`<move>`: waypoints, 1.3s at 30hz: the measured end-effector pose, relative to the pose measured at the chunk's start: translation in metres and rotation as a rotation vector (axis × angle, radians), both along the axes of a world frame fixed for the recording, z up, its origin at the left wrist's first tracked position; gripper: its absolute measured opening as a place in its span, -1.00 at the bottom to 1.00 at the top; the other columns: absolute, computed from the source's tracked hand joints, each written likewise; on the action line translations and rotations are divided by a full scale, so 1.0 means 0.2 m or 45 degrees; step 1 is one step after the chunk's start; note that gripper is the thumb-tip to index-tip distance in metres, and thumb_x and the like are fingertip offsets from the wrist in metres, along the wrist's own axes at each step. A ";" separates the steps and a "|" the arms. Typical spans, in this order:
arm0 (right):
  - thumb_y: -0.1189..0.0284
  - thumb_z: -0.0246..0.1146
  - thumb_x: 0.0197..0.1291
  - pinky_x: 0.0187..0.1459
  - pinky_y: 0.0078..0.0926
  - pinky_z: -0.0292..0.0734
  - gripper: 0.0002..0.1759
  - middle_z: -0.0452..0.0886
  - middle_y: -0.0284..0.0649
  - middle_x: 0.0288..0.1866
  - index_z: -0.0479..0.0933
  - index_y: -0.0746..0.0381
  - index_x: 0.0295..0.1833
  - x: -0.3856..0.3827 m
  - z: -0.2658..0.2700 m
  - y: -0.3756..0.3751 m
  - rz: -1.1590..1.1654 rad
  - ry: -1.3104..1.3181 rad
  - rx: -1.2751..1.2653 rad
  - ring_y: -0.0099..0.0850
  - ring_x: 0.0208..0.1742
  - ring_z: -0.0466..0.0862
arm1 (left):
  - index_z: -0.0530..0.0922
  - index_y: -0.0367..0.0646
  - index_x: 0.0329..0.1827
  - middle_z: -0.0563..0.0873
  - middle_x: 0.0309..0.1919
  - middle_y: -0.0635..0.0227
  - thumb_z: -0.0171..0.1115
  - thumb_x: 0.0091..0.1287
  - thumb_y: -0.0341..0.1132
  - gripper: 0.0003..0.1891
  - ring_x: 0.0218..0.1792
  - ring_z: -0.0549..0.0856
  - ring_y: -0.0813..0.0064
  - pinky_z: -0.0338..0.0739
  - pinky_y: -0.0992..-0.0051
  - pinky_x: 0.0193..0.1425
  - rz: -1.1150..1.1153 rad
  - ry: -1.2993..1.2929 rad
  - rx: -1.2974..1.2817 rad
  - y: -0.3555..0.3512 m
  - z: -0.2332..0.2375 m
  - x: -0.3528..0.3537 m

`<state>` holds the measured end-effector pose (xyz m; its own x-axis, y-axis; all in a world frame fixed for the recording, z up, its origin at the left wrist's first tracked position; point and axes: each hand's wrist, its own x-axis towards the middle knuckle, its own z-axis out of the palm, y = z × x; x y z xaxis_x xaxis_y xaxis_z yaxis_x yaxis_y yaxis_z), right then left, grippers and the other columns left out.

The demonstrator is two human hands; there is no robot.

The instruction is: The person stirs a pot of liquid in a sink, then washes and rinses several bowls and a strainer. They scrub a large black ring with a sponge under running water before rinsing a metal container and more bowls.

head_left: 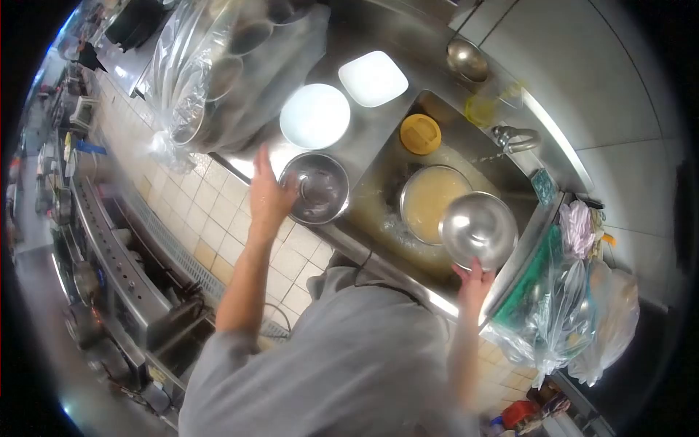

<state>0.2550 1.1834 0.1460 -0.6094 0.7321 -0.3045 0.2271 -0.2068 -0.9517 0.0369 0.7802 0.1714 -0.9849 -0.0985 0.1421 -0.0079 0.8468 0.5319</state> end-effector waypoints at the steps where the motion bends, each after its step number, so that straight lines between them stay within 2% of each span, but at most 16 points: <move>1: 0.50 0.18 0.44 -0.18 -0.33 0.81 -0.44 0.51 -0.05 0.30 0.23 0.28 0.48 -0.05 -0.01 -0.05 0.133 -0.025 -0.136 -0.26 0.09 0.68 | 0.29 -0.39 0.49 0.55 0.27 -0.29 0.41 0.31 -0.27 -0.25 0.18 0.65 -0.05 0.56 0.23 0.28 0.072 -0.135 0.026 -0.07 -0.05 0.03; 2: 0.49 0.20 0.42 -0.23 -0.35 0.80 -0.45 0.55 -0.07 0.27 0.25 0.28 0.46 -0.11 -0.03 -0.09 0.267 -0.051 -0.269 -0.28 0.04 0.70 | 0.29 -0.39 0.49 0.55 0.27 -0.29 0.41 0.31 -0.27 -0.25 0.18 0.65 -0.05 0.56 0.23 0.28 0.074 -0.136 0.033 -0.10 -0.10 0.05; 4: 0.52 0.19 0.41 -0.33 -0.39 0.80 -0.48 0.60 -0.08 0.20 0.28 0.26 0.43 -0.24 -0.03 -0.22 0.383 -0.112 -0.370 -0.30 -0.09 0.74 | 0.38 -0.40 0.40 0.69 0.10 -0.09 0.36 0.35 -0.32 -0.39 -0.03 0.75 0.20 0.70 0.30 0.01 0.093 -0.809 0.460 -0.15 -0.13 0.08; 5: 0.52 0.19 0.41 -0.35 -0.39 0.80 -0.48 0.60 -0.07 0.19 0.27 0.25 0.44 -0.31 0.00 -0.29 0.442 -0.155 -0.423 -0.31 -0.14 0.75 | 0.38 -0.40 0.40 0.69 0.10 -0.09 0.36 0.35 -0.32 -0.39 -0.03 0.75 0.20 0.70 0.30 0.01 0.099 -0.813 0.465 -0.17 -0.17 0.10; 7: 0.52 0.18 0.42 -0.36 -0.39 0.80 -0.48 0.60 -0.06 0.18 0.27 0.25 0.44 -0.41 -0.07 -0.37 0.564 -0.212 -0.476 -0.31 -0.20 0.76 | 0.45 -0.39 0.31 0.74 -0.05 0.12 0.29 0.37 -0.38 -0.52 -0.20 0.76 0.38 0.74 0.39 -0.19 0.272 -0.862 1.140 -0.19 -0.24 0.15; 10: 0.50 0.15 0.46 -0.35 -0.38 0.81 -0.49 0.61 -0.04 0.16 0.26 0.24 0.46 -0.53 -0.09 -0.51 0.768 -0.336 -0.500 -0.31 -0.28 0.76 | 0.46 -0.29 0.29 0.71 -0.05 0.19 0.19 0.38 -0.46 -0.59 -0.17 0.75 0.39 0.79 0.33 -0.19 0.326 -0.581 1.229 -0.37 -0.27 0.27; 11: 0.48 0.14 0.48 -0.34 -0.38 0.82 -0.50 0.61 -0.04 0.15 0.25 0.24 0.47 -0.56 -0.09 -0.54 0.829 -0.402 -0.472 -0.32 -0.31 0.76 | 0.46 -0.24 0.27 0.68 -0.05 0.14 0.17 0.39 -0.50 -0.62 -0.19 0.76 0.35 0.78 0.36 -0.31 0.452 -0.592 1.320 -0.41 -0.16 0.29; 15: 0.43 0.20 0.48 -0.29 -0.39 0.82 -0.44 0.61 -0.06 0.12 0.23 0.24 0.50 -0.65 -0.18 -0.65 1.081 -0.441 -0.696 -0.35 -0.31 0.75 | 0.48 -0.20 0.27 0.70 -0.02 0.24 0.15 0.43 -0.49 -0.65 -0.13 0.77 0.43 0.80 0.38 -0.25 0.415 -0.636 1.343 -0.51 0.07 0.29; 23: 0.25 0.28 0.46 0.10 -0.22 0.75 -0.18 0.37 0.03 0.45 0.03 0.26 0.64 -0.74 -0.14 -0.81 1.248 -0.298 -0.691 -0.22 0.27 0.61 | 0.47 -0.22 0.38 0.68 -0.08 0.29 0.27 0.44 -0.41 -0.55 -0.21 0.72 0.51 0.79 0.45 -0.26 0.234 -0.754 1.228 -0.27 0.01 0.21; 26: 0.21 0.26 0.48 0.03 -0.29 0.75 -0.18 0.38 -0.01 0.48 0.03 0.19 0.66 -0.60 -0.30 -0.57 1.145 -0.235 -0.352 -0.29 0.22 0.64 | 0.45 -0.24 0.42 0.68 -0.07 0.25 0.34 0.43 -0.35 -0.48 -0.20 0.72 0.49 0.77 0.48 -0.23 0.177 -0.694 0.854 -0.22 -0.03 0.17; 28: 0.29 0.24 0.50 -0.02 -0.36 0.75 -0.46 0.59 -0.15 0.24 0.36 0.25 0.47 -0.47 -0.39 -0.38 0.914 -0.205 -0.170 -0.39 0.06 0.68 | 0.45 -0.26 0.42 0.68 -0.04 0.20 0.35 0.42 -0.35 -0.47 -0.19 0.73 0.45 0.76 0.47 -0.19 0.121 -0.727 0.598 -0.19 0.01 0.17; 30: 0.33 0.22 0.51 -0.06 -0.40 0.74 -0.55 0.63 -0.19 0.13 0.42 0.26 0.39 -0.36 -0.26 -0.25 0.539 -0.189 -0.202 -0.41 0.02 0.69 | 0.44 -0.30 0.42 0.68 0.06 0.06 0.35 0.42 -0.35 -0.47 -0.06 0.74 0.25 0.70 0.36 0.01 -0.092 -0.316 -0.072 -0.17 0.03 0.16; 31: 0.32 0.21 0.51 -0.07 -0.42 0.73 -0.56 0.64 -0.20 0.11 0.43 0.26 0.38 -0.28 -0.26 -0.17 0.427 -0.180 -0.183 -0.42 0.01 0.69 | 0.44 -0.30 0.42 0.68 0.06 0.06 0.35 0.42 -0.35 -0.47 -0.06 0.74 0.25 0.70 0.36 0.01 -0.113 -0.314 -0.077 -0.12 0.06 0.14; 33: 0.31 0.21 0.51 -0.09 -0.43 0.72 -0.57 0.65 -0.20 0.08 0.44 0.26 0.37 -0.14 -0.25 -0.05 0.302 -0.170 -0.167 -0.43 0.00 0.69 | 0.46 -0.31 0.40 0.69 0.14 0.01 0.32 0.44 -0.33 -0.49 0.07 0.72 0.15 0.63 0.26 0.09 -0.385 0.195 0.102 0.04 0.16 0.11; 35: 0.29 0.20 0.51 -0.10 -0.43 0.70 -0.57 0.64 -0.22 0.05 0.45 0.28 0.35 -0.02 -0.24 0.03 0.072 -0.231 -0.228 -0.44 -0.03 0.69 | 0.51 -0.27 0.36 0.70 0.14 0.00 0.30 0.43 -0.38 -0.55 0.07 0.72 0.13 0.62 0.32 0.12 -0.502 0.129 0.226 0.26 0.22 0.11; 39: 0.29 0.20 0.50 -0.12 -0.46 0.68 -0.57 0.62 -0.24 0.03 0.46 0.32 0.32 0.17 -0.25 0.10 0.199 -0.245 -0.225 -0.47 -0.07 0.66 | 0.58 -0.19 0.26 0.69 0.13 0.05 0.32 0.37 -0.37 -0.61 0.05 0.72 0.01 0.63 0.27 0.12 -0.955 -0.106 0.166 0.72 0.21 0.14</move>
